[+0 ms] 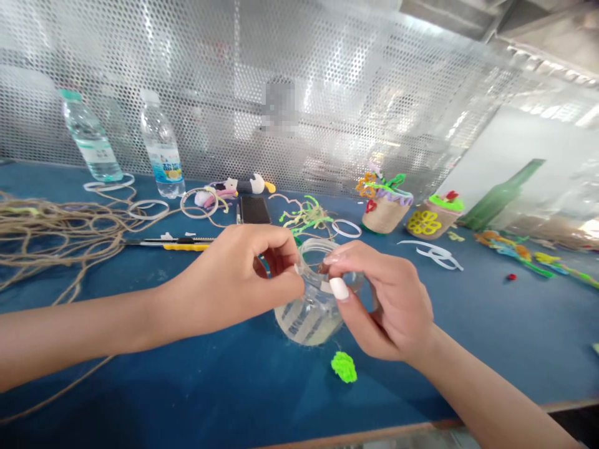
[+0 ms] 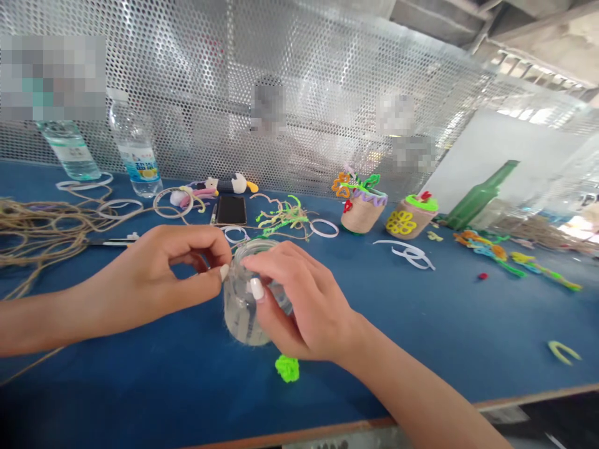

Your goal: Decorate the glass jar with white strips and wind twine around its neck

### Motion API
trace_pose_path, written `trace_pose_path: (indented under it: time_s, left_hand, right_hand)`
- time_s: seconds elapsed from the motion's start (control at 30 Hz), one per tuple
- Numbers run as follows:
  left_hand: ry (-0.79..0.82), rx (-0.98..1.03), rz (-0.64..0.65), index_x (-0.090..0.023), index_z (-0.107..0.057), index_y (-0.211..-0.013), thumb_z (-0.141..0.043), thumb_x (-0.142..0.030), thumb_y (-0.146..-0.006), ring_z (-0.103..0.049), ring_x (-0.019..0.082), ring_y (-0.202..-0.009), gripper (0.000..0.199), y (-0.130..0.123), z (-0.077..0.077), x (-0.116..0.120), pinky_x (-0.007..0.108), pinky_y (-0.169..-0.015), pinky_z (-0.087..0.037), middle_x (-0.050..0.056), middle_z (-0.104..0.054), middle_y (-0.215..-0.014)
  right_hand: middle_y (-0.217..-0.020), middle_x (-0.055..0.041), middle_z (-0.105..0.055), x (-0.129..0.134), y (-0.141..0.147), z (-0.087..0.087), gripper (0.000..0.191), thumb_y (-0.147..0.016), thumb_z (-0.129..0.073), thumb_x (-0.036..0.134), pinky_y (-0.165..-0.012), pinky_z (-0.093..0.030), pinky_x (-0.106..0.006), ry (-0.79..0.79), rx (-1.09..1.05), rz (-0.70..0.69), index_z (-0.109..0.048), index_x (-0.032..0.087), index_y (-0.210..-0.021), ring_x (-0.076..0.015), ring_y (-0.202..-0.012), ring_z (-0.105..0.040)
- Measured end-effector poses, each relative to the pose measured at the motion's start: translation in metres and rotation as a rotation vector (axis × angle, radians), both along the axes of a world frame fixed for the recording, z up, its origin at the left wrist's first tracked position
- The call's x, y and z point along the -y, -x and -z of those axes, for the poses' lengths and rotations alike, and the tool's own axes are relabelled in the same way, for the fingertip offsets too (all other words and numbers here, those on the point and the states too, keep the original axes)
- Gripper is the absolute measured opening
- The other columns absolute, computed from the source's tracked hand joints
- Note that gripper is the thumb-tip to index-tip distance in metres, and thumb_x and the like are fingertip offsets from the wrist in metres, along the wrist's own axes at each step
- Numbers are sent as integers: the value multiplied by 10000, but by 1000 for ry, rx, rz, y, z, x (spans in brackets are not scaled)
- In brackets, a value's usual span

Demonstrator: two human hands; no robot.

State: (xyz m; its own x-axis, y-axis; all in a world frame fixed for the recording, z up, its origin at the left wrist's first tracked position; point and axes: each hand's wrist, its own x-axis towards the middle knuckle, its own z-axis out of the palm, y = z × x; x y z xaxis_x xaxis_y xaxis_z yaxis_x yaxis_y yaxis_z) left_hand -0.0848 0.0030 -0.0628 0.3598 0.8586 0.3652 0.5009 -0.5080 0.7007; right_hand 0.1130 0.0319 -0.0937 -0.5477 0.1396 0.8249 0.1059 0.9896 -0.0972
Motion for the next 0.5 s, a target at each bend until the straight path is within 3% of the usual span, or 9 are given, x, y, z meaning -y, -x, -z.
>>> trace_pose_path:
  time_s: [0.27, 0.37, 0.5]
  left_hand:
    - [-58, -99, -24, -162, -533, -623, -539, -212, -745, -495, 79, -541, 132, 14, -1, -20, 168, -481, -377, -45, -537, -579]
    - [-99, -188, 110, -156, -523, -616, -484, -225, -806, -466, 79, -514, 205, 18, -2, -19, 182, -470, -350, -37, -519, -549]
    - [-308, -291, 250, -148, -519, -669, -468, -176, -841, -443, 82, -549, 181, 17, -1, -8, 202, -527, -357, -26, -508, -606]
  right_hand:
    - [-859, -59, -538, 1, -2, 1, 352, -779, -501, 33, -722, -500, -393, 101, 10, -78, -484, 121, -1119, -187, -817, -546]
    - [-847, -54, -534, 2, -2, 0, 324, -792, -495, 40, -713, -495, -377, 105, 23, -65, -487, 117, -1107, -176, -797, -537]
    - [-838, -57, -535, 2, 0, -1, 290, -807, -492, 58, -697, -494, -360, 85, 29, -58, -497, 106, -1093, -171, -787, -536]
